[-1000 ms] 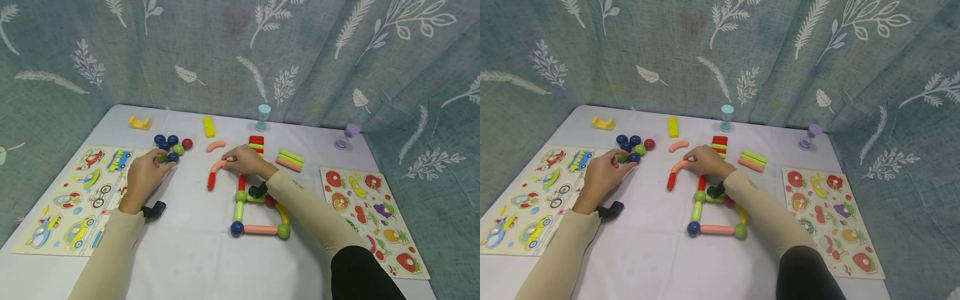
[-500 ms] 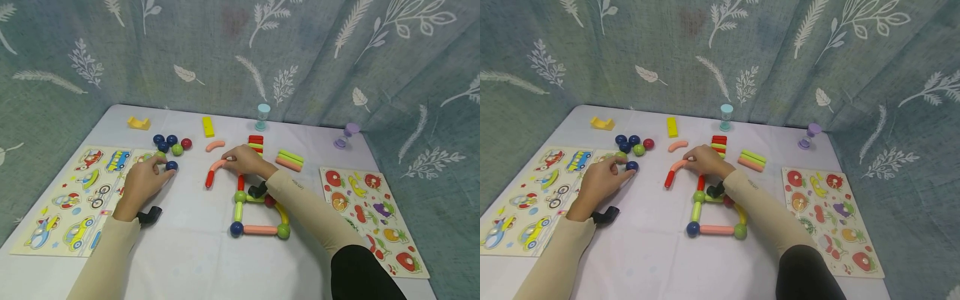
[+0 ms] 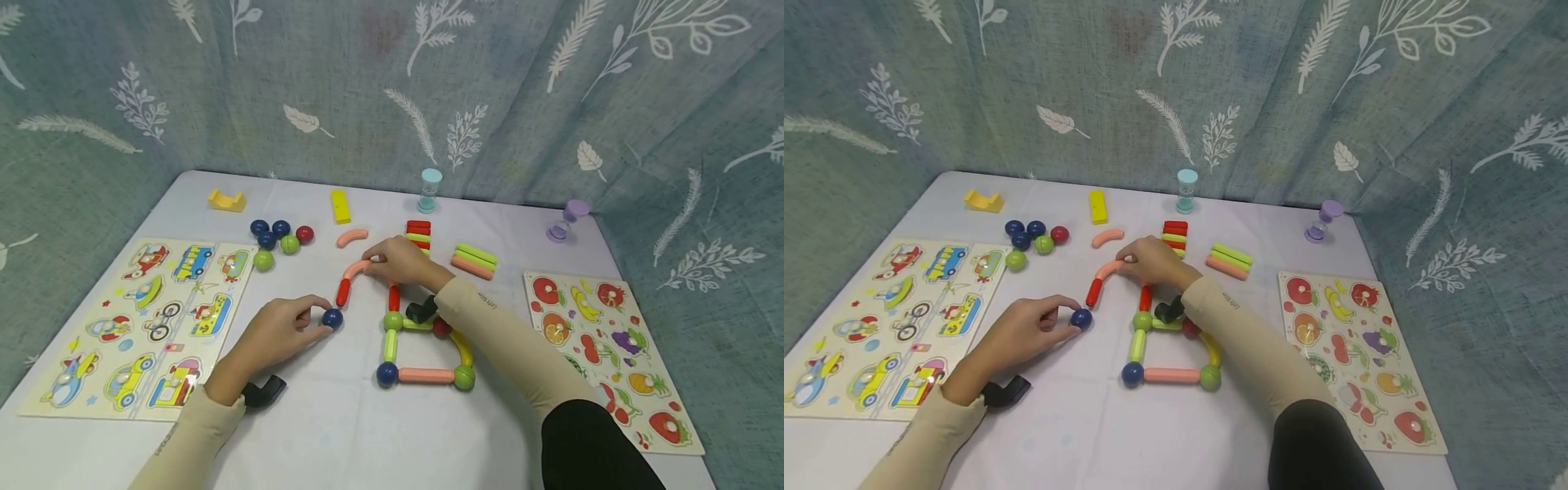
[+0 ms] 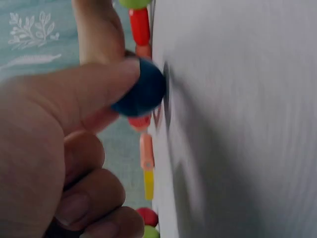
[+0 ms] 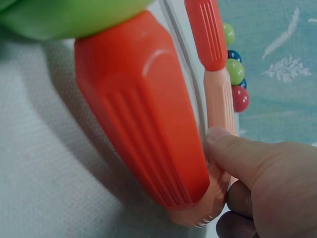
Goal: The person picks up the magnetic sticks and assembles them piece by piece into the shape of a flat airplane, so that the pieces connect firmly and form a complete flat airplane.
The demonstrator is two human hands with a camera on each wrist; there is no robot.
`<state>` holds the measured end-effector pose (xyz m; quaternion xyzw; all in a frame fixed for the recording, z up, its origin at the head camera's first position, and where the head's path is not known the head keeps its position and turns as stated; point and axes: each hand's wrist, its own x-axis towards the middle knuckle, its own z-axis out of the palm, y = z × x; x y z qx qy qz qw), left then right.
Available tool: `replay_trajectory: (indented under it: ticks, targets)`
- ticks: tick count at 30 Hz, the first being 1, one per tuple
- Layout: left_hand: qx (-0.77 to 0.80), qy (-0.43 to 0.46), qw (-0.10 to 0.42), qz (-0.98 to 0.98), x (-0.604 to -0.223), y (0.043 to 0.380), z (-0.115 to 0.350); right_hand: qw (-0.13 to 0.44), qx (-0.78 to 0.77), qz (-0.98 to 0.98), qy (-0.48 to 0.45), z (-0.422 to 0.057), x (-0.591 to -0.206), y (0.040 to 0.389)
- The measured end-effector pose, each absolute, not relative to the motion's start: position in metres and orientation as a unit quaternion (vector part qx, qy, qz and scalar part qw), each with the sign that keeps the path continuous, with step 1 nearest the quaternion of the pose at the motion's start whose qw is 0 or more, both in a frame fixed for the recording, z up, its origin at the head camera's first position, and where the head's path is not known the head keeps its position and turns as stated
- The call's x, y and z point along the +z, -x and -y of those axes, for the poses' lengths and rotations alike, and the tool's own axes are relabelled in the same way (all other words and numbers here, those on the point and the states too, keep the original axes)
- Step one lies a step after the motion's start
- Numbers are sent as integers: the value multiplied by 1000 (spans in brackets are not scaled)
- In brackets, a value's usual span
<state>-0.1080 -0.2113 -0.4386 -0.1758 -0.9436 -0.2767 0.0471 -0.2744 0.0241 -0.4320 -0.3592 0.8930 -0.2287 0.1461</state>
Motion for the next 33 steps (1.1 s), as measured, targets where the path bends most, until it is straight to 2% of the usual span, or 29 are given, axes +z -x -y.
replay_trajectory:
  ticks: [23, 33]
  targets:
    - [-292, 158, 70, 941, -445, 109, 201, 143, -231, -891, 364, -21, -430, 272]
    - [-346, 126, 42, 929, -456, 111, 207, 150, -234, -893, 355, -22, -428, 270]
